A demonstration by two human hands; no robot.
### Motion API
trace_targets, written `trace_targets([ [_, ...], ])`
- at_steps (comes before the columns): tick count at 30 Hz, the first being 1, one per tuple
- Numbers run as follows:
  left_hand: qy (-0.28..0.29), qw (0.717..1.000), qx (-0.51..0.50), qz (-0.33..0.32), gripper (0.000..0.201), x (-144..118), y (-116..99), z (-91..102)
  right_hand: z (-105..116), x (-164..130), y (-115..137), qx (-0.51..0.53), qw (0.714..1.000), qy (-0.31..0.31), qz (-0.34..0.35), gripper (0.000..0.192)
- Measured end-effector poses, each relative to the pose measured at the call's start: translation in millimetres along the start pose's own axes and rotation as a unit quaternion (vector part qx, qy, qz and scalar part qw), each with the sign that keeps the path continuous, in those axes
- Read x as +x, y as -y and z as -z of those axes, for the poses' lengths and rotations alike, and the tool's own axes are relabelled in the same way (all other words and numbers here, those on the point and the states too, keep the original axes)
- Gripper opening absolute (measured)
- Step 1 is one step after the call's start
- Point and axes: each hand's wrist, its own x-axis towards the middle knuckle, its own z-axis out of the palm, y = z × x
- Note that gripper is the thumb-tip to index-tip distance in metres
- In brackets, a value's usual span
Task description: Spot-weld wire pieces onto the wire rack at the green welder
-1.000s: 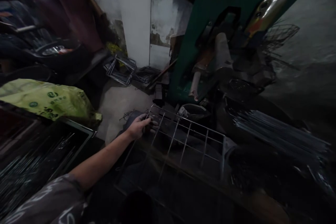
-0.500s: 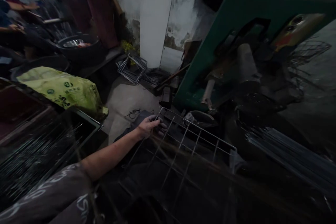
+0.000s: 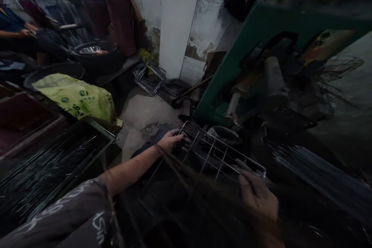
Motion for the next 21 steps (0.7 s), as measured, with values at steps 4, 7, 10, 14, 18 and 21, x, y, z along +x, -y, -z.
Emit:
trace_targets([
  [4, -0.001, 1.000, -0.005, -0.008, 0.042, -2.3, 0.1, 3.4, -33.6, 19.6, -0.9, 0.034, 0.998, -0.002, 0.055, 0.029],
  [7, -0.004, 1.000, -0.007, -0.007, 0.042, -2.6, 0.1, 6.7, -43.2, 24.8, -12.3, 0.000, 1.000, 0.005, 0.026, 0.035],
  [10, -0.005, 1.000, -0.009, -0.001, 0.045, -2.2, -0.1, 7.5, -49.2, 25.9, -21.3, -0.057, 0.997, 0.037, 0.021, 0.040],
  [14, -0.005, 1.000, -0.012, 0.000, 0.047, -2.8, -1.2, 4.4, -54.0, 22.1, -21.7, -0.143, 0.988, 0.041, 0.047, 0.043],
  [18, -0.009, 1.000, -0.017, 0.000, 0.046, -3.9, -2.3, 2.3, -48.5, 16.1, -10.1, -0.164, 0.986, 0.012, -0.032, 0.048],
  [21, -0.006, 1.000, -0.014, -0.003, 0.045, -3.4, -1.3, 3.2, -43.7, 23.2, 4.9, -0.209, 0.971, 0.012, -0.117, 0.050],
])
